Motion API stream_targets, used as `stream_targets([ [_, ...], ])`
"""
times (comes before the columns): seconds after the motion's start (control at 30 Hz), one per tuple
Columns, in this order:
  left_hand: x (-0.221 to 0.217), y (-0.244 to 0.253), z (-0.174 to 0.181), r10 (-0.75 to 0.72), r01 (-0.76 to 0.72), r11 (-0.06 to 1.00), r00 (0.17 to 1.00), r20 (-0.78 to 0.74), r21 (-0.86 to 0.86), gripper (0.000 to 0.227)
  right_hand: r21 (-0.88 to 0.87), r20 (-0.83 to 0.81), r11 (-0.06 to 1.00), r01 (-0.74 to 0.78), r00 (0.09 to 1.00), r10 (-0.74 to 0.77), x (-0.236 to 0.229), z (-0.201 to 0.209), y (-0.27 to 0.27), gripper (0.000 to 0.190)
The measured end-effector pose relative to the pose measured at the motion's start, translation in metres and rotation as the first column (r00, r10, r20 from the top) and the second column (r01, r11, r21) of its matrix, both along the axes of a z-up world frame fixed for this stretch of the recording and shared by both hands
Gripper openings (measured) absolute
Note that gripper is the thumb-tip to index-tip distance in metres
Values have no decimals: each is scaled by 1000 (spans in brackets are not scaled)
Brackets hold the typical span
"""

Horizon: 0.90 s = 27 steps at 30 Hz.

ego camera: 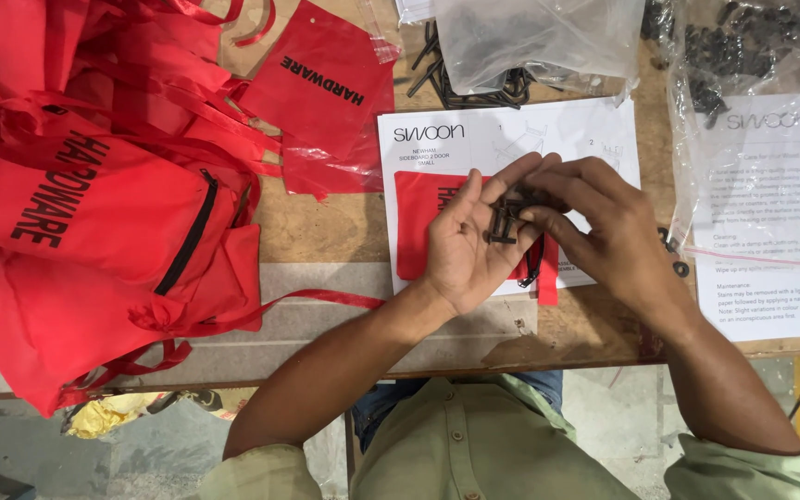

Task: Organizing small furniture hardware and instructions into specific labeled bags.

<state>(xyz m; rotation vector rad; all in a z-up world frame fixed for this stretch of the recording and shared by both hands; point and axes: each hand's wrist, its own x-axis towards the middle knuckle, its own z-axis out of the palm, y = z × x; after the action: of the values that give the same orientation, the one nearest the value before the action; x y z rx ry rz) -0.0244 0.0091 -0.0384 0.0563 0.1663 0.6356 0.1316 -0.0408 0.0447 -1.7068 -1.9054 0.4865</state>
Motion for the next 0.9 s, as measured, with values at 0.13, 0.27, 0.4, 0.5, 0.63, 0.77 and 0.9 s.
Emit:
stream_targets([
  [0.13,3,-1,-10,51,-43,997,990,128,-67,64,113,-104,992,54,994,-42,12,-17,-10,24],
  [0.27,3,-2,-1,93,-88,995,986,140,-45,61,-63,-821,938,341,516,-243,9,-38,-23,22],
  [0.4,13,-13,6,242,-244,967,970,28,71,58,-282,-958,905,318,-47,-281,-18,-41,-28,34],
  [0.5,31,-31,16,339,-240,894,914,-222,379,57,-297,-880,947,121,-420,-222,-23,-78,-38,29],
  [0.63,42,-48,50,696,65,421,617,-368,905,59,-467,-851,877,112,-327,-411,-26,-45,-30,39],
  [0.77,53,-52,56,764,56,276,593,-254,960,56,-449,-752,893,31,-553,-359,-5,-70,-45,37],
  [0.9,51,-44,44,694,-144,540,634,-342,829,39,-562,-637,823,84,-678,-366,10,-41,-43,42],
])
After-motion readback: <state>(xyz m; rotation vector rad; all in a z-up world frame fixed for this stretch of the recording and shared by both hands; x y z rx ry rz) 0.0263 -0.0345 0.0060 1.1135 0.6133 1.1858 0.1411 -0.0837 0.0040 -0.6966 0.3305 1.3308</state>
